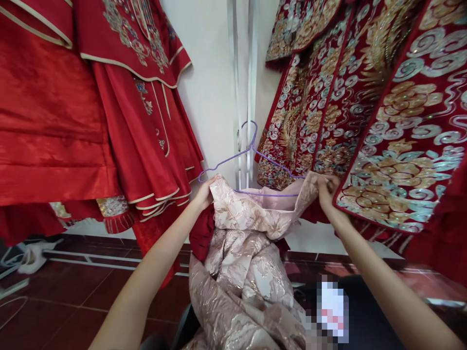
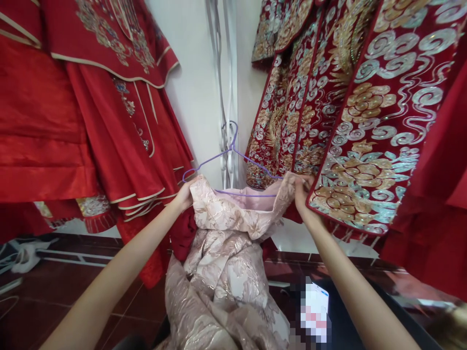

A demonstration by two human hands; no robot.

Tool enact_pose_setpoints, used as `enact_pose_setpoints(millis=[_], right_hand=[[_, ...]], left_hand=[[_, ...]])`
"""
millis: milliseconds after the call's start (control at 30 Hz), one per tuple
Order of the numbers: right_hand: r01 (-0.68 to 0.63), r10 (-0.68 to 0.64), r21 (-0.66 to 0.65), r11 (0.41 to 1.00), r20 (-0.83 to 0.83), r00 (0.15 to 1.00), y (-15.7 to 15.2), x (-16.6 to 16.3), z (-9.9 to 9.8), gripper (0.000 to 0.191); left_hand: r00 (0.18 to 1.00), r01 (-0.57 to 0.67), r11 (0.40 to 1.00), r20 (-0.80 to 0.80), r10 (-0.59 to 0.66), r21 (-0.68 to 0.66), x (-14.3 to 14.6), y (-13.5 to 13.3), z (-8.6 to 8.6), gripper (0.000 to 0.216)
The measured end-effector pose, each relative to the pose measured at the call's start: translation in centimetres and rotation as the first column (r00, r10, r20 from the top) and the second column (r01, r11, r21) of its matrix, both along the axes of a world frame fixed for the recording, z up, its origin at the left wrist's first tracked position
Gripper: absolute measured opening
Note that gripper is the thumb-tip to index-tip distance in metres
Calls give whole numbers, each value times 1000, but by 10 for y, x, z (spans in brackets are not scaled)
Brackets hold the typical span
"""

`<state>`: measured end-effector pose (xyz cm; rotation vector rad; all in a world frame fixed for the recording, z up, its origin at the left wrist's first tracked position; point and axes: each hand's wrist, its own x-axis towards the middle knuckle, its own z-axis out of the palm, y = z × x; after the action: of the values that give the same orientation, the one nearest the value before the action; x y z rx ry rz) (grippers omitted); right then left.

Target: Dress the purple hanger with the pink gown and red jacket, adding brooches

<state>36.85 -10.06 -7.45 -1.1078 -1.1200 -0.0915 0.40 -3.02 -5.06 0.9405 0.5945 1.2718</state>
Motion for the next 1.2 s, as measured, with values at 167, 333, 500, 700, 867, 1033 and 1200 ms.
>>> enact_pose_setpoints(millis=[167,333,500,700,867,1033,1200], right_hand=[[4,32,-110,994,325,945,20,-36,43,26],[162,74,-298,941,646,759,22,-55,44,38],[170,58,-261,950,685,726,21,-40,49,44],[89,90,-246,965,632,770,19,-30,62,39],[87,112,-282,956,620,777,16,-31,63,37],[91,98,-266,960,620,778,18,-30,63,36],[91,92,-253,963,628,773,19,-30,63,36]], left_hand=[[1000,18,1000,-8,-18,3,5,-4,-6,22],[999,-20,991,-42,26,136,-9,1,-5,25],[908,-178,947,-326,263,267,-64,7,-9,31],[700,-278,846,-508,503,455,-97,7,-12,31],[670,-264,824,-520,530,501,-95,13,-16,31],[652,-272,825,-535,537,495,-97,10,-18,27],[670,-277,827,-519,531,489,-100,7,-18,37]])
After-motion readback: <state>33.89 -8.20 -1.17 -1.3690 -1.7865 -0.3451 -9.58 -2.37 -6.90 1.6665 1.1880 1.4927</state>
